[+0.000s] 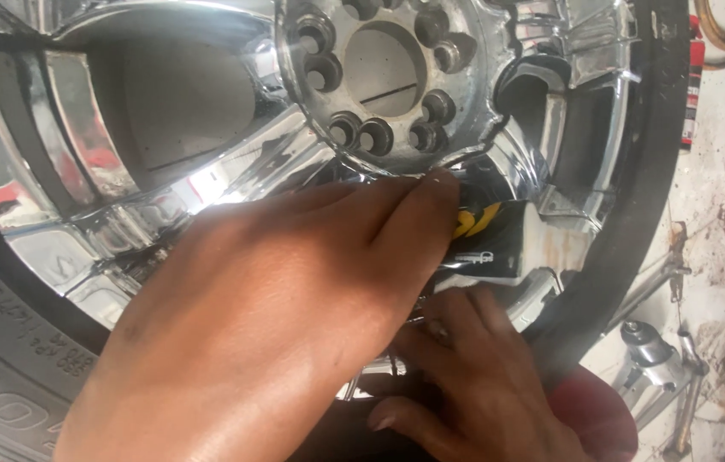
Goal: Polishing a chrome car rim using a cloth and polishing paste.
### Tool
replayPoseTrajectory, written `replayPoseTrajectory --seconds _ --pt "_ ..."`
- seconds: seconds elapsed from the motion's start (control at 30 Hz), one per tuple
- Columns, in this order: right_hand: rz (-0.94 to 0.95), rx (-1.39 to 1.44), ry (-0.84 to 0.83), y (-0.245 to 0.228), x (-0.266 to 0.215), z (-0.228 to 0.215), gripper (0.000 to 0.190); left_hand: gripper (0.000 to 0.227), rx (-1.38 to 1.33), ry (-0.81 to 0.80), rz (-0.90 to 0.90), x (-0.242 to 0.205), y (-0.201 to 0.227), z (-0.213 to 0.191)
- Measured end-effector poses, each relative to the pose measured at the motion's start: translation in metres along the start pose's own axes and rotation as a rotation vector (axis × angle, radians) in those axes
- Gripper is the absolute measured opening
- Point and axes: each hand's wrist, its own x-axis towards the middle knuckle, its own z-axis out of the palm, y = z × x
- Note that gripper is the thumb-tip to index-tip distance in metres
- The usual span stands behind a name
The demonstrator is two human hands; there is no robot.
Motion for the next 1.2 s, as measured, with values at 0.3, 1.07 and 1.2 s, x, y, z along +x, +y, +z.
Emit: replayPoseTrajectory --seconds 0.3,1.07,1.2 --pt "0.593 0.751 0.356 0.014 -0.048 0.009 0.045 0.043 0.053 0.018 -0.002 -0.001 -0.001 0.002" --pt "0.103 0.149 0.111 0.033 -0.018 0.016 0.040 0.047 0.032 0.014 -0.001 -0.001 -0.002 0.001" --pt "0.109 0.056 0.502 0.019 -0.022 0.019 0.033 0.042 0.028 0.040 -0.019 -0.004 0.001 -0.002"
